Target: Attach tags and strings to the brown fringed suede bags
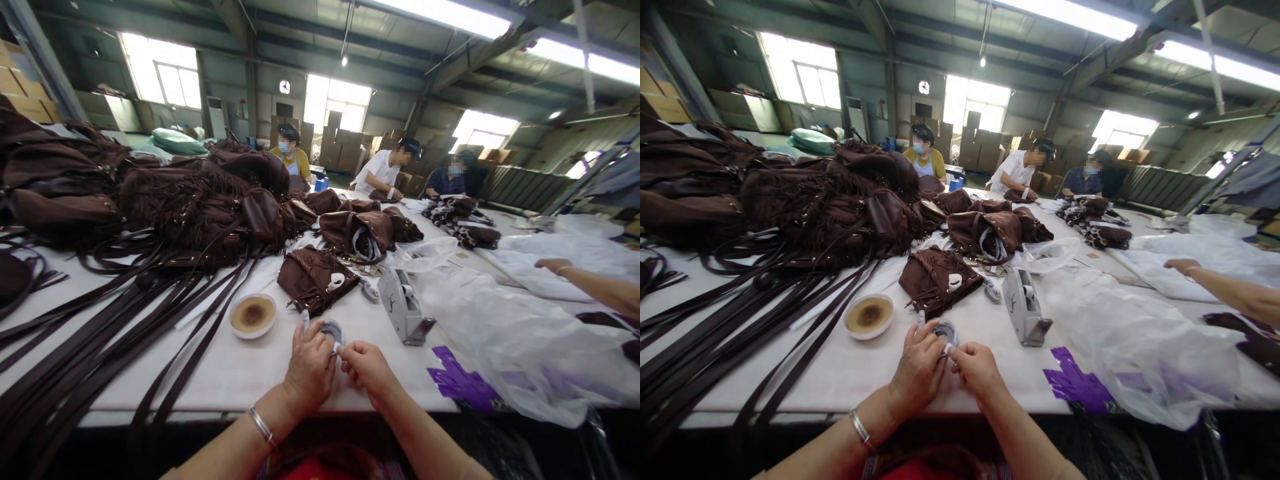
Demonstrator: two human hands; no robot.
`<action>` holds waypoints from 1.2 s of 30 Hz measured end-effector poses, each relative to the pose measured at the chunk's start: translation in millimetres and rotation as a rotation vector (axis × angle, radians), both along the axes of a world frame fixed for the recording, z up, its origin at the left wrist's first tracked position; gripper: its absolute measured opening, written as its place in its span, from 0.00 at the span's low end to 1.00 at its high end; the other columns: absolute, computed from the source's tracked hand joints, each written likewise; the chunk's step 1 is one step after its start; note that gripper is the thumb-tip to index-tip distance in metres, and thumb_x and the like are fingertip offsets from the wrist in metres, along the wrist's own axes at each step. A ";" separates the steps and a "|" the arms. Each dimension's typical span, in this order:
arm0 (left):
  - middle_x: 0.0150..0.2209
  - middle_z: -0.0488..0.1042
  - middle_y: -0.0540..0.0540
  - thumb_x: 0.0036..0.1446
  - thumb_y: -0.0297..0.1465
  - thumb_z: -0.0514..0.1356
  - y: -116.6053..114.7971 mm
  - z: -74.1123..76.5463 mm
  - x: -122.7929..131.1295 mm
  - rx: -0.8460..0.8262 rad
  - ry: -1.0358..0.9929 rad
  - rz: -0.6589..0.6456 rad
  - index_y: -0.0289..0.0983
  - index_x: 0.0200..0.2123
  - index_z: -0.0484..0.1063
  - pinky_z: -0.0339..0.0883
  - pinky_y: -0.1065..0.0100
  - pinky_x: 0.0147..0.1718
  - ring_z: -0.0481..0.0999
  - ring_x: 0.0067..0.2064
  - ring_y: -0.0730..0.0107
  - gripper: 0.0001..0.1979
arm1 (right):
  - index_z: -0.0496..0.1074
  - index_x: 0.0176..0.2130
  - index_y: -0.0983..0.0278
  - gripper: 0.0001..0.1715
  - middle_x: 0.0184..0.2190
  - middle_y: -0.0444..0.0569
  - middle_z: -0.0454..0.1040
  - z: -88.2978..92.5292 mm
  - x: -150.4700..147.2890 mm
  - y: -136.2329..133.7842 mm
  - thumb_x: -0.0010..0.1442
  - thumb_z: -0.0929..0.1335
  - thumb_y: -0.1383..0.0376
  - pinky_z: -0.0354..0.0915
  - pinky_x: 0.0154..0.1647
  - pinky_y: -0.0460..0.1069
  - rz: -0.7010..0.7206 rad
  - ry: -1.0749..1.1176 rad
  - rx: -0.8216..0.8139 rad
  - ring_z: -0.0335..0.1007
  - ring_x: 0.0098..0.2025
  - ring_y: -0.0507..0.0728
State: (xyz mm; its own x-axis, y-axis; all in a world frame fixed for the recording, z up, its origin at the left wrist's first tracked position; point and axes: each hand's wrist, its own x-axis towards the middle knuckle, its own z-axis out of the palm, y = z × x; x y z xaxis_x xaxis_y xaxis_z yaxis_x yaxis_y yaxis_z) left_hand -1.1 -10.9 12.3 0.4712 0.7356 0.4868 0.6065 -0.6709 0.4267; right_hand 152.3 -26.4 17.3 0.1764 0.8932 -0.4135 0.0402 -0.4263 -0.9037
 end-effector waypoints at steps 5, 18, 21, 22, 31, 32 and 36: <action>0.36 0.74 0.40 0.59 0.21 0.48 -0.2 -3.4 0.4 0.145 0.079 -0.060 0.37 0.36 0.71 0.38 0.40 0.64 0.60 0.64 0.52 0.13 | 0.59 0.24 0.61 0.24 0.12 0.35 0.60 0.2 -2.4 0.7 0.46 0.73 0.50 0.39 0.13 0.41 -0.047 0.051 -0.207 0.48 0.12 0.45; 0.41 0.76 0.40 0.60 0.26 0.53 7.1 10.8 -4.2 -0.083 -0.133 0.044 0.38 0.38 0.73 0.52 0.40 0.59 0.65 0.60 0.48 0.09 | 0.71 0.27 0.68 0.24 0.20 0.41 0.67 5.5 -7.7 -0.5 0.39 0.78 0.54 0.51 0.19 0.43 -0.023 0.367 0.074 0.55 0.18 0.45; 0.43 0.77 0.41 0.61 0.28 0.54 13.2 12.4 -8.4 -0.183 -0.271 0.029 0.38 0.38 0.74 0.57 0.46 0.59 0.68 0.59 0.52 0.08 | 0.70 0.24 0.67 0.23 0.19 0.40 0.65 7.0 -15.5 3.8 0.41 0.78 0.53 0.50 0.20 0.44 -0.045 0.373 0.197 0.55 0.18 0.45; 0.43 0.78 0.41 0.61 0.29 0.54 15.2 14.3 -10.8 -0.219 -0.313 0.023 0.38 0.37 0.74 0.58 0.48 0.59 0.68 0.59 0.53 0.08 | 0.70 0.24 0.67 0.23 0.20 0.40 0.66 7.4 -18.6 5.2 0.42 0.78 0.53 0.50 0.20 0.44 -0.047 0.369 0.240 0.55 0.18 0.45; 0.39 0.77 0.43 0.63 0.43 0.55 14.9 29.1 -33.8 -0.630 -0.650 -0.067 0.35 0.43 0.76 0.67 0.63 0.48 0.74 0.45 0.60 0.19 | 0.73 0.28 0.67 0.20 0.20 0.40 0.65 1.4 -48.5 19.2 0.51 0.75 0.52 0.51 0.21 0.44 0.038 0.397 0.399 0.54 0.20 0.46; 0.36 0.76 0.44 0.63 0.45 0.55 14.0 26.6 -34.3 -0.667 -0.691 -0.077 0.34 0.45 0.76 0.68 0.65 0.44 0.74 0.41 0.62 0.20 | 0.73 0.28 0.67 0.20 0.20 0.41 0.65 1.3 -49.9 20.4 0.51 0.75 0.52 0.50 0.21 0.44 0.054 0.401 0.419 0.54 0.20 0.46; 0.30 0.71 0.47 0.63 0.47 0.55 12.2 14.4 -35.1 -0.714 -0.792 -0.073 0.33 0.43 0.75 0.65 0.68 0.37 0.69 0.34 0.67 0.23 | 0.72 0.26 0.67 0.18 0.19 0.41 0.66 1.6 -48.6 19.7 0.52 0.74 0.54 0.47 0.21 0.44 0.102 0.379 0.499 0.51 0.20 0.46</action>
State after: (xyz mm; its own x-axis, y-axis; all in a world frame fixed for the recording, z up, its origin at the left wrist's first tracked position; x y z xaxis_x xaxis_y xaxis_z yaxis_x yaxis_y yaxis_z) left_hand -36.2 1.3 26.7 0.2643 0.9541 0.1409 -0.0475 -0.1331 0.9900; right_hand 103.7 -6.7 18.9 0.0030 0.9992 0.0398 -0.3031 0.0388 -0.9522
